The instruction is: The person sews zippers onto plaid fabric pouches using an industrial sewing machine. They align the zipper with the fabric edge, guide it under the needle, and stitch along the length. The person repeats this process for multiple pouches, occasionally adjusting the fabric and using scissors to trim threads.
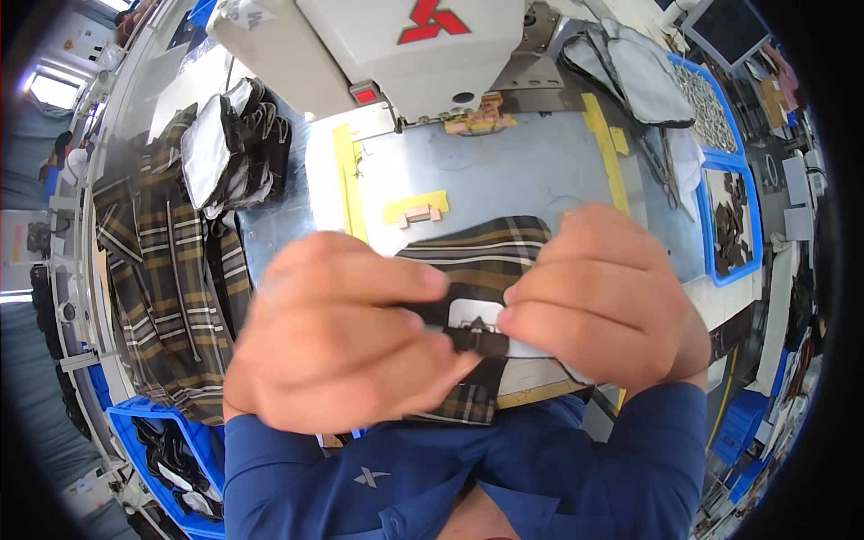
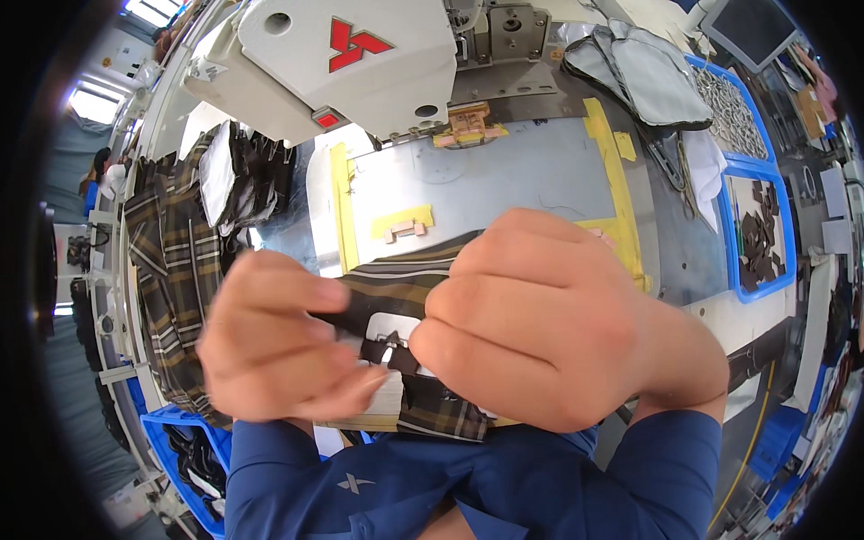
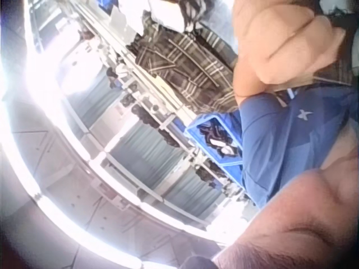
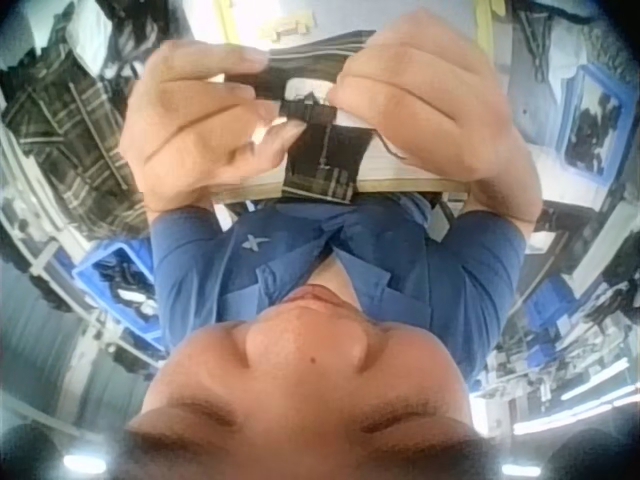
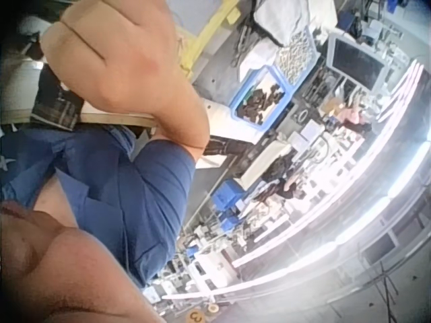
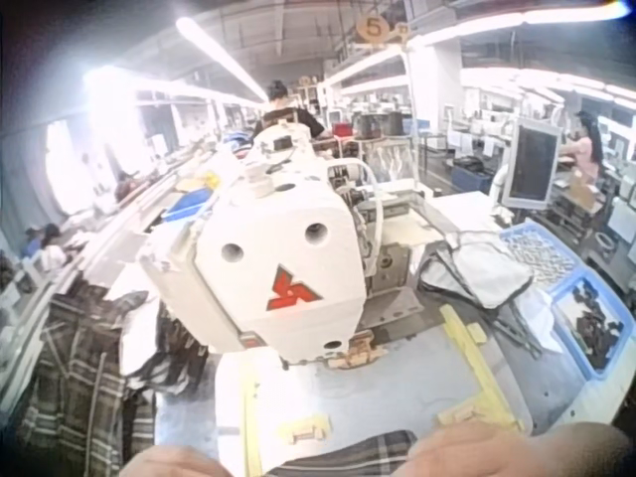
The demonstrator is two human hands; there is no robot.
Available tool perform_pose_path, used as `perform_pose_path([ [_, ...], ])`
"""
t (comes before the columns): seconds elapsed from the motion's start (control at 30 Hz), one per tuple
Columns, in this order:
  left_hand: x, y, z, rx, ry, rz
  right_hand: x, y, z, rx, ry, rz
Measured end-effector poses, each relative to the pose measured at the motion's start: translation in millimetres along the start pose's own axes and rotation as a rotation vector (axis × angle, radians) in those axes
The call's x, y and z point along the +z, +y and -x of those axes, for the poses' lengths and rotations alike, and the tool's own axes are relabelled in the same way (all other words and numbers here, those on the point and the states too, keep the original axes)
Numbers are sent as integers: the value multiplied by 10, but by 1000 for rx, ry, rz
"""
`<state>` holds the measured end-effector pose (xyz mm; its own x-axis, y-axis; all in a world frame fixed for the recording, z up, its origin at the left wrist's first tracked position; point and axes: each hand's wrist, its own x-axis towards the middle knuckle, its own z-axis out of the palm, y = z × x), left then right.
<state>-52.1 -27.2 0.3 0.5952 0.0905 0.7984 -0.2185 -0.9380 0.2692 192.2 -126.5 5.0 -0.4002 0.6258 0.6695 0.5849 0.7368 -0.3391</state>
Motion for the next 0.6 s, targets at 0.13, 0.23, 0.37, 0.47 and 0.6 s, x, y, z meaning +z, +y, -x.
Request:
perform_pose_path([
  [0.13,-248,9,-128,-332,-7,294,-31,36,3,-97,11,-32],
  [0.23,-346,-56,-143,-361,-180,404,-60,20,-6,-116,-14,-64],
  [0.37,-187,10,-109,-315,-38,298,-33,22,6,-142,7,-76],
  [0.47,-122,-27,-106,-178,-10,190,-17,20,6,-147,19,-75],
  [0.6,-93,-28,-137,-34,-33,-45,-12,7,15,-133,19,-67],
])
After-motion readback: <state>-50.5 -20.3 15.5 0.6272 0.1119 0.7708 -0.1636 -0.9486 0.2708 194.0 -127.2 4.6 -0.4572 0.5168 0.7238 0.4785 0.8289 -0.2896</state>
